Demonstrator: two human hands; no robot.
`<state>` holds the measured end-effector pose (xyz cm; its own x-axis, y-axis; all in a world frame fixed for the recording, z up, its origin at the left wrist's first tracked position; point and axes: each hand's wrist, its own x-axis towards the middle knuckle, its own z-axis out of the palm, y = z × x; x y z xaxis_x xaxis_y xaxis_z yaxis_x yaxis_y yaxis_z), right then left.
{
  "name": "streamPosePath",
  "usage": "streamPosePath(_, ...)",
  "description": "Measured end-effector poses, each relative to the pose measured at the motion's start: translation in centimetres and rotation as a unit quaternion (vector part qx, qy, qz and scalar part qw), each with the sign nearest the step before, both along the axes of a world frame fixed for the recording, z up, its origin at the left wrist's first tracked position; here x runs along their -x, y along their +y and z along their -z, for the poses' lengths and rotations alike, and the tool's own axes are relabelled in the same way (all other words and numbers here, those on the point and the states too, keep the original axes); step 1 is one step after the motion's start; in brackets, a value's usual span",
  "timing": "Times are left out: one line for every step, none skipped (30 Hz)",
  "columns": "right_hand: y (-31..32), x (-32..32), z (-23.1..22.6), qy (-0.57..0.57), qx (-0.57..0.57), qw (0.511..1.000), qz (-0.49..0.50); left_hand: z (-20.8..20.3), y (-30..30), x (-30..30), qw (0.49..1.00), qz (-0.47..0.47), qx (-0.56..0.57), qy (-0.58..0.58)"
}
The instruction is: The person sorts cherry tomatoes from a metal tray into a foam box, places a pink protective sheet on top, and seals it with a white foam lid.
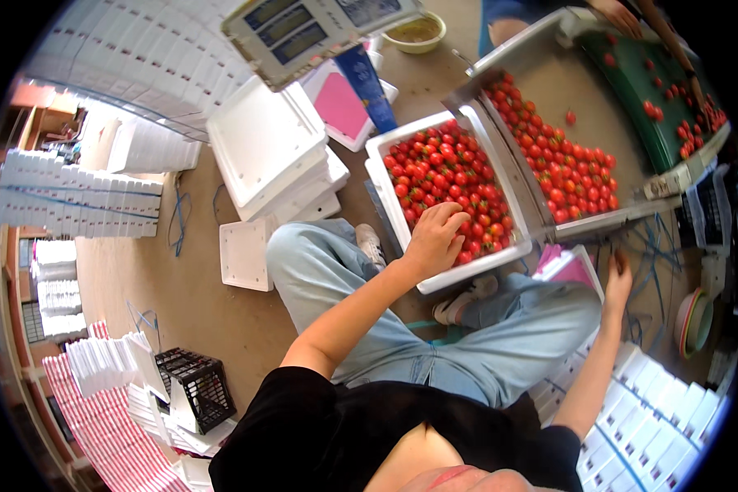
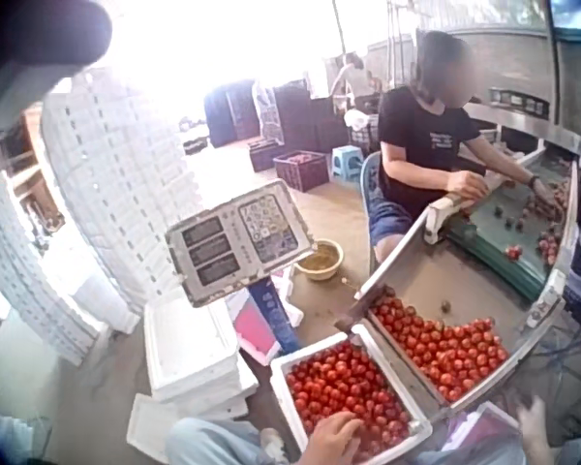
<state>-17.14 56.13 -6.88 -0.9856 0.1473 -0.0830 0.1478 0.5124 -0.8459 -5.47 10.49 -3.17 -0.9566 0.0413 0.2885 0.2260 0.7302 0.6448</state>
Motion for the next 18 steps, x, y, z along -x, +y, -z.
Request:
streamPosePath(-0.1, -2.2, -0.1, 0.014, -0.046, 0.999, -0.007, 0.0, -1.1, 0.6, 1.000, -0.024, 0.010, 0.007)
streamPosePath(-0.6, -4.5, 0.3, 0.063, -0.139, 0.988, -0.015, 0.0, -2.0, 1.1, 0.999, -0.045, 0.018, 0.012)
streamPosePath(-2.4, -6.7, -0.5, 0.051, -0.236, 0.969, -0.043, 0.3, -3.1, 1.5, 0.997, -0.068, 0.043, 0.021)
streamPosePath(-3.6, -8.2, -1.7, 0.038, -0.338, 0.938, -0.065, 0.3, -3.6, 2.2, 0.995, -0.076, 0.057, 0.028)
streamPosePath(-3.7, -8.3, -1.9, 0.059, -0.335, 0.938, -0.066, 0.2, -3.7, 3.1, 0.994, -0.081, 0.068, 0.037)
streamPosePath(-3.8, -8.3, -1.9, 0.077, -0.331, 0.938, -0.070, 0.3, -3.5, 3.6, 0.992, -0.088, 0.078, 0.042)
streamPosePath(-4.0, -8.4, -1.9, 0.095, -0.326, 0.938, -0.073, 0.9, -3.1, 4.2, 0.991, -0.089, 0.099, 0.019)
streamPosePath(-3.8, -8.2, -1.7, 0.078, -0.287, 0.953, -0.054, 1.6, -2.5, 4.6, 0.991, -0.073, 0.114, 0.002)
streamPosePath(-3.0, -7.6, -1.5, 0.060, -0.247, 0.966, -0.034, 2.1, -1.7, 5.1, 0.989, -0.069, 0.129, 0.004)
streamPosePath(-2.4, -7.3, -1.2, 0.042, -0.207, 0.977, -0.012, 2.4, -1.1, 5.7, 0.988, -0.063, 0.145, 0.006)
streamPosePath(-2.1, -7.2, -1.0, 0.063, -0.186, 0.981, -0.003, 3.1, -0.7, 6.3, 0.983, -0.059, 0.170, -0.026)
streamPosePath(-1.6, -7.1, -0.9, 0.069, -0.197, 0.978, -0.010, 3.4, -0.3, 6.8, 0.983, -0.051, 0.174, -0.016)
streamPosePath(-1.3, -6.8, -0.8, 0.075, -0.207, 0.975, -0.016, 3.7, -0.3, 7.7, 0.983, -0.043, 0.180, -0.005)
streamPosePath(-1.0, -7.0, -0.5, 0.073, -0.221, 0.972, -0.026, 4.4, -0.5, 8.0, 0.983, -0.034, 0.182, -0.003)
streamPosePath(-1.6, -6.9, -0.6, 0.088, -0.225, 0.970, -0.028, 5.1, -1.2, 8.6, 0.972, -0.012, 0.230, -0.040)
streamPosePath(-1.6, -6.7, -0.9, 0.079, -0.243, 0.967, -0.026, 5.4, -1.4, 9.2, 0.973, 0.001, 0.230, -0.032)
streamPosePath(-1.8, -6.3, -0.7, 0.068, -0.237, 0.969, -0.020, 5.8, -2.2, 9.8, 0.972, -0.008, 0.233, -0.009)
streamPosePath(-1.8, -6.2, -0.8, 0.071, -0.226, 0.971, -0.012, 5.8, -2.5, 10.4, 0.959, -0.035, 0.280, -0.019)
